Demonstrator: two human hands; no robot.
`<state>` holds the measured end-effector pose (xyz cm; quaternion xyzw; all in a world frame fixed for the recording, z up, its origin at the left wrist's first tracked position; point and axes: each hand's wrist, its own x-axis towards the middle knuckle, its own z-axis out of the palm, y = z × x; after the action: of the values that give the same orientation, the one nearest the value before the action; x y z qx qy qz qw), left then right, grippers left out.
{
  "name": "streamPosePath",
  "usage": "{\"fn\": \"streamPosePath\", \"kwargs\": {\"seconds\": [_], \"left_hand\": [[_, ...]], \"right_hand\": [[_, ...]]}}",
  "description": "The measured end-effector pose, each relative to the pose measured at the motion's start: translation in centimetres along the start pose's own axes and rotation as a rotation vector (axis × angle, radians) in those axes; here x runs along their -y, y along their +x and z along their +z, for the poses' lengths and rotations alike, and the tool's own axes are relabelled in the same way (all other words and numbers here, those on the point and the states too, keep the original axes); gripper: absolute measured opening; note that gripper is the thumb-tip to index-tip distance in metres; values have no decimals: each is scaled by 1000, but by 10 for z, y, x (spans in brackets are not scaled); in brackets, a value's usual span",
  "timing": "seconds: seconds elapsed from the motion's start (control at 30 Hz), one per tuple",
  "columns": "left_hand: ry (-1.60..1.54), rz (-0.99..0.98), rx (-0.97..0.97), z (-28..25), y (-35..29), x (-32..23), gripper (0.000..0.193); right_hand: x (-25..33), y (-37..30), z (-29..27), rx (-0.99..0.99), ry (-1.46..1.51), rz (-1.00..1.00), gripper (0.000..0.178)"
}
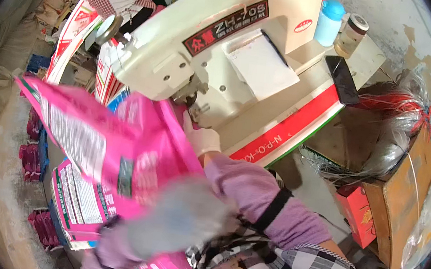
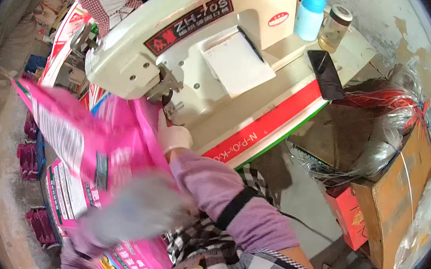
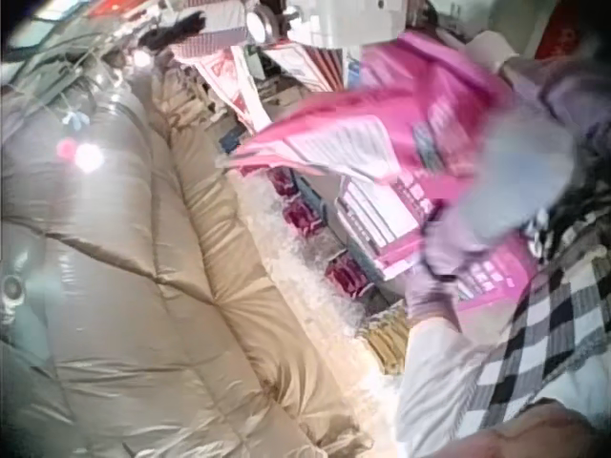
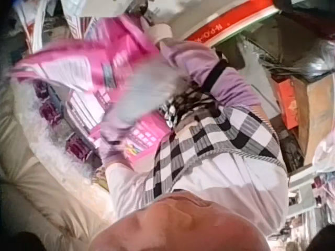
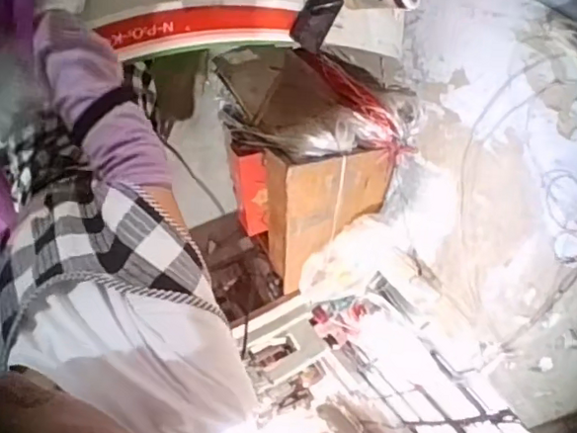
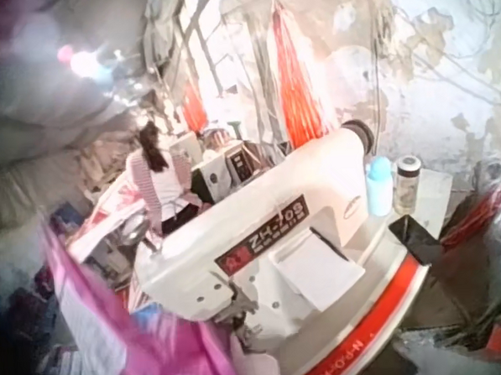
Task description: Using an industrial sewing machine to sew the edges of large plastic fertilizer bags.
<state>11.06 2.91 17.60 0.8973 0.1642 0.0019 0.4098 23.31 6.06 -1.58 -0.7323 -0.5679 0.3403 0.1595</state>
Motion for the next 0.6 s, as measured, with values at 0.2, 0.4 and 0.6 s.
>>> {"fn": "streamPosePath", "kwargs": {"seconds": [0.2, 0.4, 0.6], "left_hand": [[1423, -190, 30, -221, -75, 85, 49], [1576, -248, -298, -255, -199, 77, 26], [1643, -358, -268, -194, -296, 19, 43]], "right_hand": [[-42, -83, 7, -233, -132, -214, 71], [-21, -106, -4, -579, 351, -641, 29], [-6, -89, -4, -455, 440, -763, 47]]}}
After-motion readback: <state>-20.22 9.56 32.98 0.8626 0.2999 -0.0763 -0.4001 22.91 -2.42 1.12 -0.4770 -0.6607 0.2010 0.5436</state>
